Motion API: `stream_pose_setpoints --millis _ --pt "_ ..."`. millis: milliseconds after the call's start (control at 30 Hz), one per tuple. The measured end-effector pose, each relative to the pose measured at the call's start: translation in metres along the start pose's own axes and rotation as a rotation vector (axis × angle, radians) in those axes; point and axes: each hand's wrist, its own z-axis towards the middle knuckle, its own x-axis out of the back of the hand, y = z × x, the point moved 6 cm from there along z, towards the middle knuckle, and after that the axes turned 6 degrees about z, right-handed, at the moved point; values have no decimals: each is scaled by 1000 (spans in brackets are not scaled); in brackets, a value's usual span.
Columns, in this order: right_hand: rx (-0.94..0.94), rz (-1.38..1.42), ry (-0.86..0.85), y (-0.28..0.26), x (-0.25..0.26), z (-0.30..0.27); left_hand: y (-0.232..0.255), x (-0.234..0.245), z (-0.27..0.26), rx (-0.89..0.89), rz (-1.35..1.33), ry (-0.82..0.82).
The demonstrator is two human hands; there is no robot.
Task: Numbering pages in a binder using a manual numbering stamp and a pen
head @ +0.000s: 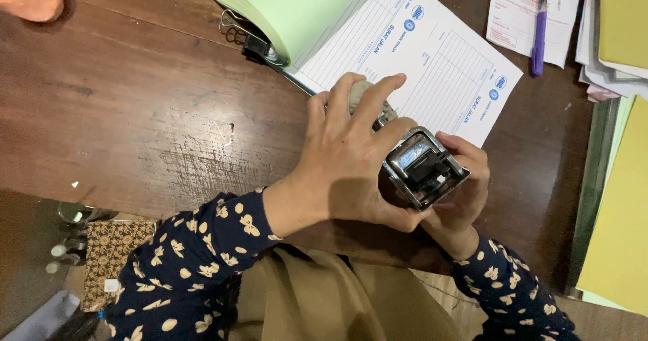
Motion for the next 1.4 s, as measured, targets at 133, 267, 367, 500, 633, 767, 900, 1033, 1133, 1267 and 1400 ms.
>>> stream_pose_setpoints --millis 133,267,367,500,633,767,900,1033,1133,1267,1400 --pt "22 -64 -54 3 0 -3 -1 0 0 -8 30 32" --pt "-25 0 -44 1 -1 0 -3 -3 -1 -14 9 6" --pt "19 6 -35 -1 -1 1 -6 -6 2 22 -38 -122" --pt "80 -93 3 -11 6 5 -11 -18 9 168 -270 -401" --pt "-166 168 129 6 28 -10 -13 -51 -1 222 -807 -315" --pt "-436 558 194 -9 16 1 -26 -117 -29 366 -1490 -205" --pt "-477 646 217 -15 9 13 6 -53 -14 407 -1687 -208" --pt "-538 640 197 -9 4 16 -11 -83 -23 459 -1643 -181" --pt "-588 658 216 -6 2 16 -19 -85 -24 433 -1511 -163" --pt "-648 636 227 -9 0 16 7 -44 -12 508 -1536 -138" --pt "-692 658 258 -5 -3 17 1 -64 -22 644 -1634 -76"
